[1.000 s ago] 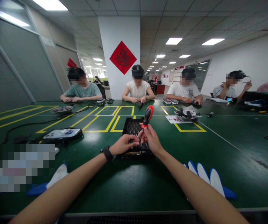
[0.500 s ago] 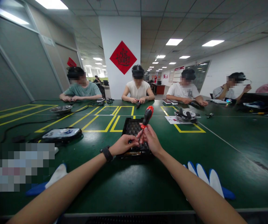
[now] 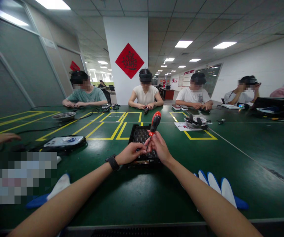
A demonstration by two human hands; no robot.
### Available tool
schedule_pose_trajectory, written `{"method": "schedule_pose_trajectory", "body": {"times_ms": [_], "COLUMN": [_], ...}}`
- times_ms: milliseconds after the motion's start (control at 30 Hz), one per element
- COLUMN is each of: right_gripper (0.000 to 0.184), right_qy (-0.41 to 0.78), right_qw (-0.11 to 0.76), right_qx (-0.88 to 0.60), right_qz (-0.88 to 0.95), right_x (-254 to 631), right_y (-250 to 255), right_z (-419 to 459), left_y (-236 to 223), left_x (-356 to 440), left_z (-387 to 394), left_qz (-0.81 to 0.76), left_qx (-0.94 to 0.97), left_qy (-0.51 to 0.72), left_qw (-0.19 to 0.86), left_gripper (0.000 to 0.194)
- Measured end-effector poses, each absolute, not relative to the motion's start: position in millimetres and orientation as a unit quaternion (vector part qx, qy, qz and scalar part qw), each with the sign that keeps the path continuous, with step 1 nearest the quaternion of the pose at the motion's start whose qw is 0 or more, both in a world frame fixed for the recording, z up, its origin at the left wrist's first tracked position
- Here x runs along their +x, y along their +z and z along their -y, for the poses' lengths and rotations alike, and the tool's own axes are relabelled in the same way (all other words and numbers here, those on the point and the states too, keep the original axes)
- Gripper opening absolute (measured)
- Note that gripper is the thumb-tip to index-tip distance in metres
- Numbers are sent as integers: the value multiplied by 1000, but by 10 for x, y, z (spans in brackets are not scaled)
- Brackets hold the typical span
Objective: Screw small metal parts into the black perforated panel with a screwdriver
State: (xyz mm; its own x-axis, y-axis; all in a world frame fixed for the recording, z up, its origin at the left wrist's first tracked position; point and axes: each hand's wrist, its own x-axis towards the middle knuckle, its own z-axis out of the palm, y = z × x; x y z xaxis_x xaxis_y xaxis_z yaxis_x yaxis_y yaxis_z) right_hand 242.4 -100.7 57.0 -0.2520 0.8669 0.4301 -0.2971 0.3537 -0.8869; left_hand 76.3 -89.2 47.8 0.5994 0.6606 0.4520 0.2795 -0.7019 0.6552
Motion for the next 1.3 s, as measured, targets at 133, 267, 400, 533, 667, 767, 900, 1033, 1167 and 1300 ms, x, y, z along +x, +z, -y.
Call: {"method": "schedule_pose_trajectory", "body": {"times_ms": [133, 267, 400, 533, 667, 767, 900, 1033, 1167, 1300], "right_gripper": [37, 36, 38, 39, 39, 40, 38, 36, 37, 37], "right_qy": [515, 507, 504, 512, 514, 502, 494, 501, 514, 514], "right_qw": [564, 567, 565, 562, 563, 569, 573, 569, 565, 567], "right_qx": [-238, -239, -241, -239, -237, -242, -244, -238, -234, -237], "right_qz": [600, 604, 607, 604, 602, 604, 607, 608, 602, 598], "right_x": [2422, 2413, 2414, 2417, 2414, 2410, 2407, 2408, 2409, 2409], "right_y": [567, 582, 589, 588, 583, 582, 591, 599, 595, 586], "right_z": [1013, 1031, 1033, 1029, 1030, 1034, 1041, 1042, 1035, 1032], "left_y": [490, 467, 461, 488, 499, 481, 454, 450, 472, 498], "left_x": [763, 769, 769, 757, 751, 761, 773, 766, 754, 757], "left_z": [903, 898, 897, 906, 911, 906, 896, 889, 897, 915], "left_qz": [-284, -320, -313, -287, -271, -290, -339, -322, -290, -287], "left_qx": [851, 836, 843, 851, 855, 847, 833, 840, 850, 854], "left_qy": [339, 351, 349, 348, 349, 354, 348, 348, 348, 339], "left_qw": [282, 275, 266, 269, 270, 272, 266, 263, 269, 270], "left_gripper": [27, 30, 29, 23, 21, 24, 28, 27, 23, 22]}}
